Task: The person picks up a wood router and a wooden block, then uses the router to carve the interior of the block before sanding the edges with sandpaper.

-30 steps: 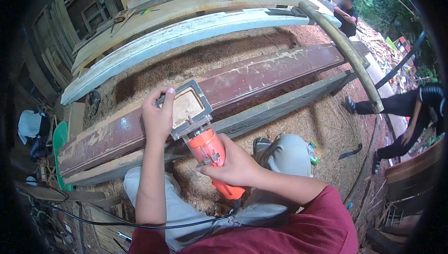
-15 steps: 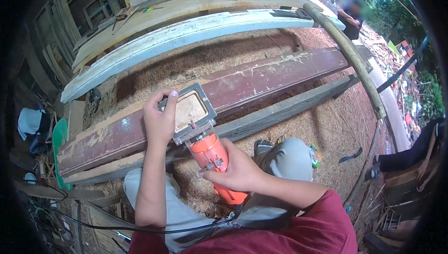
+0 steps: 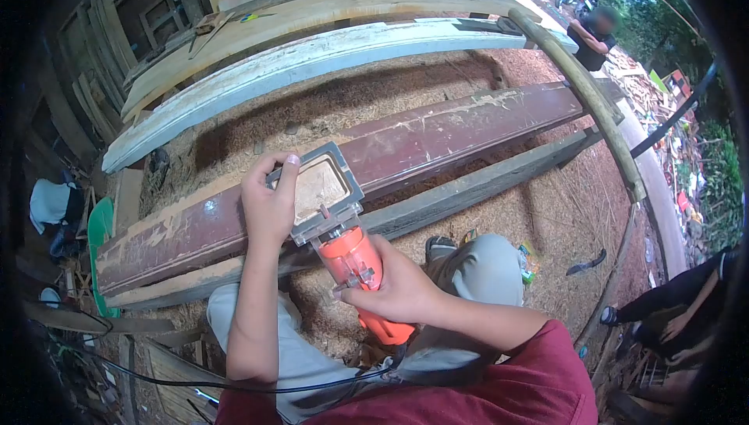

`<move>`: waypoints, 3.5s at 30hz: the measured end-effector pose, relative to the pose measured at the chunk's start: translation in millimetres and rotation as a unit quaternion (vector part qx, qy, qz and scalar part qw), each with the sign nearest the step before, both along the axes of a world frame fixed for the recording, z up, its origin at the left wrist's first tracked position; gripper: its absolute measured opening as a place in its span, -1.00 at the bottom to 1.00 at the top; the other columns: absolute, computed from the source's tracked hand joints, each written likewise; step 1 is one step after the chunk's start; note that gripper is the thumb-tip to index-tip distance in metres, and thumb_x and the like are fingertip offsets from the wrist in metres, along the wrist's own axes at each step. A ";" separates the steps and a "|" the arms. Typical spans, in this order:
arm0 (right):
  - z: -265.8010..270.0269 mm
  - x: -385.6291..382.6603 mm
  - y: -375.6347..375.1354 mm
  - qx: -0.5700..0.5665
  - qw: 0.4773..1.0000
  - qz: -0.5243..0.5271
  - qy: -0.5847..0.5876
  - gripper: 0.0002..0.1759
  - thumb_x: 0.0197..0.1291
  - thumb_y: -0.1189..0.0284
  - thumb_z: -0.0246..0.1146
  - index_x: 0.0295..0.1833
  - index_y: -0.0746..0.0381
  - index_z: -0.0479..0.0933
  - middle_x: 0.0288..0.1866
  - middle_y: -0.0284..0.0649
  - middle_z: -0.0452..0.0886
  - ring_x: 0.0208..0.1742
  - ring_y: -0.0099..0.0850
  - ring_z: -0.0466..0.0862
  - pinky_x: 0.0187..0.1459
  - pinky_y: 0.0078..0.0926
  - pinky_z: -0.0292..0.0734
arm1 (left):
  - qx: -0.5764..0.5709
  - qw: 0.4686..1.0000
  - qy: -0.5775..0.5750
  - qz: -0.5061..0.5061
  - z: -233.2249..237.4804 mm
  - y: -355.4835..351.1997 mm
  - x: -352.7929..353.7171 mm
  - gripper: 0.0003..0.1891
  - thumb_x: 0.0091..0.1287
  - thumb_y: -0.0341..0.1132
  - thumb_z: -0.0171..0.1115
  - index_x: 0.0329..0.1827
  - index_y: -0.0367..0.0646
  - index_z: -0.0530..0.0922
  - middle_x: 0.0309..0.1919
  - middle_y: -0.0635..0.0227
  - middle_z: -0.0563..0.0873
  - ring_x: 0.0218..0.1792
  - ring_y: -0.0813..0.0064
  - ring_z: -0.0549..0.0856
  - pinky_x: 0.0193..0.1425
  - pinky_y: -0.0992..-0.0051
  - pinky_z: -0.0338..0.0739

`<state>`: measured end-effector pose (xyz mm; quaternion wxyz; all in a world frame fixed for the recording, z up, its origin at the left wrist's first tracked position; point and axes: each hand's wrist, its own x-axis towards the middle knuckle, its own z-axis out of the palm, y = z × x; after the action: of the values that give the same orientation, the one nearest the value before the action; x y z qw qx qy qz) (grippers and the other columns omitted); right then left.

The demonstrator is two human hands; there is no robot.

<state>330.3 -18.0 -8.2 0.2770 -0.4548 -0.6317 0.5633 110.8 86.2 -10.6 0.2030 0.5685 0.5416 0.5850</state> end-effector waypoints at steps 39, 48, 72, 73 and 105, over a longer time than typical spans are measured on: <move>-1.6 0.4 0.0 0.020 1.000 0.004 -0.004 -0.18 0.21 0.17 0.64 0.39 0.39 0.43 0.08 -0.10 0.73 0.09 -0.35 0.76 0.19 -0.32 0.66 | -0.010 1.000 -0.004 0.008 -3.1 1.7 -0.2 -0.81 0.50 -0.32 0.39 -0.13 -0.31 0.76 -0.17 0.14 0.86 -0.05 0.26 0.84 0.17 0.33 0.64; -11.2 -0.2 0.8 0.054 0.998 -0.011 -0.004 -0.25 0.18 0.18 0.65 0.31 0.34 0.48 0.03 -0.10 0.76 0.04 -0.34 0.78 0.14 -0.31 0.68 | 0.003 1.000 0.016 0.012 -5.5 3.4 -1.9 -0.80 0.49 -0.29 0.41 -0.12 -0.30 0.78 -0.18 0.13 0.86 -0.07 0.25 0.84 0.15 0.31 0.65; -13.5 0.1 1.9 0.055 0.998 -0.018 -0.032 -0.17 0.14 0.07 0.66 0.33 0.35 0.49 0.06 -0.07 0.75 0.07 -0.29 0.78 0.19 -0.29 0.66 | -0.004 1.000 0.015 0.017 -4.4 3.2 -0.3 -0.77 0.49 -0.25 0.42 -0.13 -0.29 0.78 -0.18 0.13 0.86 -0.08 0.23 0.83 0.13 0.29 0.65; -14.7 0.1 2.1 0.057 0.998 -0.019 -0.030 -0.17 0.14 0.06 0.65 0.33 0.35 0.49 0.06 -0.07 0.75 0.07 -0.29 0.78 0.19 -0.28 0.66 | -0.002 1.000 0.015 0.017 -4.6 3.2 -0.1 -0.77 0.49 -0.25 0.42 -0.13 -0.29 0.78 -0.18 0.13 0.86 -0.08 0.23 0.83 0.14 0.29 0.65; -15.6 1.8 3.5 0.047 0.998 -0.010 -0.037 -0.18 0.15 0.07 0.65 0.32 0.37 0.50 0.06 -0.06 0.76 0.07 -0.29 0.78 0.18 -0.28 0.67 | 0.006 0.999 0.022 0.025 -7.3 5.2 0.2 -0.77 0.48 -0.24 0.43 -0.12 -0.29 0.78 -0.15 0.12 0.86 -0.04 0.18 0.83 0.18 0.27 0.64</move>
<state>332.1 -14.5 -23.8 0.2805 -0.4680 -0.6627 0.5129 111.0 91.5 -17.9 0.1731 0.5686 0.5567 0.5804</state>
